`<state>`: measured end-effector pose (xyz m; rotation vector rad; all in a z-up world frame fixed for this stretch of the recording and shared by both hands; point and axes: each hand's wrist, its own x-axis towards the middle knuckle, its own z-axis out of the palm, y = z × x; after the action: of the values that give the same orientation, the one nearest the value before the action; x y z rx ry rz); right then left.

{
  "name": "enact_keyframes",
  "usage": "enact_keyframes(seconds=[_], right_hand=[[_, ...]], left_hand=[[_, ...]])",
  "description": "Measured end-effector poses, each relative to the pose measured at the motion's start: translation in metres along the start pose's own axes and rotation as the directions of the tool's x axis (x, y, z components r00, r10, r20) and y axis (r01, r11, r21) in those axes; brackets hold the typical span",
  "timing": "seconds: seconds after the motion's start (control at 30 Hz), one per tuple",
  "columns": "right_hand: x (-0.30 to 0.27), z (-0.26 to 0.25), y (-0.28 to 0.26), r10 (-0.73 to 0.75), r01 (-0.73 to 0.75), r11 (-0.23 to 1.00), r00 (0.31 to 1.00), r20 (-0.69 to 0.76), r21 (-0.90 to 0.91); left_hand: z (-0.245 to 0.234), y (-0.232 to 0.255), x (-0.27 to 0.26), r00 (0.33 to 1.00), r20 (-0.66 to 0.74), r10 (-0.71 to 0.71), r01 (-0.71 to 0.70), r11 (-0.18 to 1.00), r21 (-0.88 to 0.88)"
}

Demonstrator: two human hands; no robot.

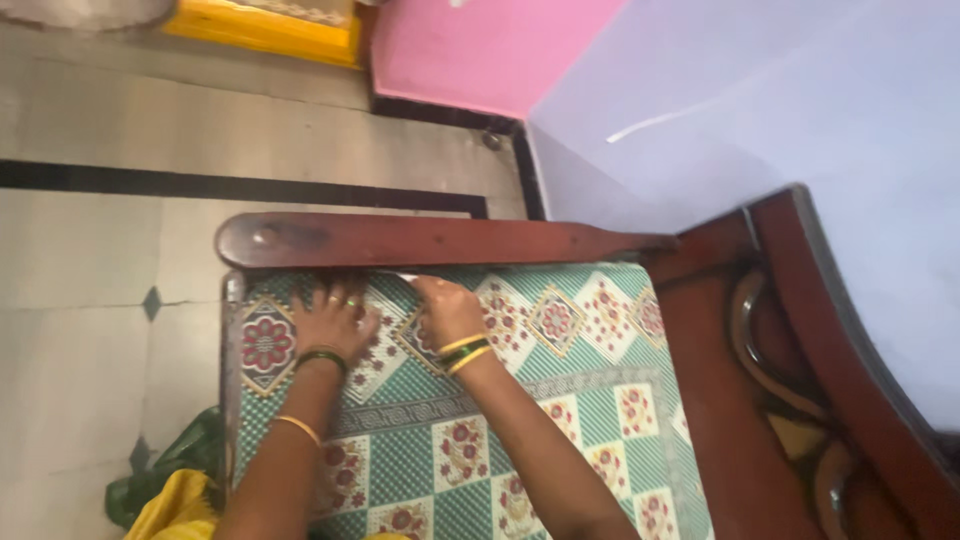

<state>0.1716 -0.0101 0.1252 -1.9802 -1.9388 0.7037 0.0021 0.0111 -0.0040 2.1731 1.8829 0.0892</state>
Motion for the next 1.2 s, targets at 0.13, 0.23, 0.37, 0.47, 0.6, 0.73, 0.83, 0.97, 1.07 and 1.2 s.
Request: enact_keyframes(seconds=[0.13, 0.23, 0.37, 0.47, 0.6, 0.73, 0.83, 0.97, 1.07, 1.2], right_hand=[[0.001, -0.019, 0.011, -0.456, 0.388, 0.885, 0.833, -0.315, -0.256], [-0.023, -0.05, 0.021, -0.499, 0.424, 0.866, 0.755, -0.425, -0.264], [-0.054, -0.095, 0.052, -0.265, 0.166, 0.944, 0.897, -0.354, -0.287], [-0.054, -0.103, 0.079, -0.409, 0.257, 0.89, 0.815, -0.411, -0.376], [-0.034, -0.083, 0.108, -0.41, 0.265, 0.892, 0.815, -0.408, -0.367], [-0.013, -0.064, 0.117, -0.366, 0.215, 0.899, 0.848, -0.384, -0.382], [0.0, -0.055, 0.119, -0.331, 0.175, 0.9, 0.87, -0.364, -0.399], [0.014, -0.058, 0.13, -0.306, 0.167, 0.91, 0.888, -0.344, -0.379], [0.019, -0.079, 0.127, -0.299, 0.191, 0.918, 0.909, -0.291, -0.346], [-0.01, -0.09, 0.092, -0.389, 0.27, 0.883, 0.879, -0.276, -0.385]], left_hand=[[-0.026, 0.006, 0.005, 0.981, 0.187, -0.045, 0.034, 0.998, 0.062], [-0.03, 0.014, 0.011, 0.993, 0.09, -0.074, 0.071, 0.997, 0.037], [-0.01, 0.014, 0.016, 0.998, -0.016, -0.063, 0.064, 0.996, 0.067], [0.003, 0.013, 0.015, 0.989, -0.139, -0.056, 0.065, 0.996, 0.059], [0.006, 0.011, 0.007, 0.99, -0.123, -0.069, 0.07, 0.998, 0.004], [0.002, 0.012, 0.004, 0.982, -0.175, -0.067, 0.069, 0.998, 0.002], [-0.002, 0.014, 0.001, 0.986, -0.15, -0.071, 0.08, 0.995, 0.053], [-0.006, 0.015, -0.001, 0.985, -0.16, -0.072, 0.076, 0.997, 0.022], [-0.009, 0.016, -0.002, 0.986, -0.15, -0.073, 0.08, 0.996, 0.037], [-0.009, 0.013, 0.001, 0.986, -0.143, -0.08, 0.079, 0.997, -0.01]])
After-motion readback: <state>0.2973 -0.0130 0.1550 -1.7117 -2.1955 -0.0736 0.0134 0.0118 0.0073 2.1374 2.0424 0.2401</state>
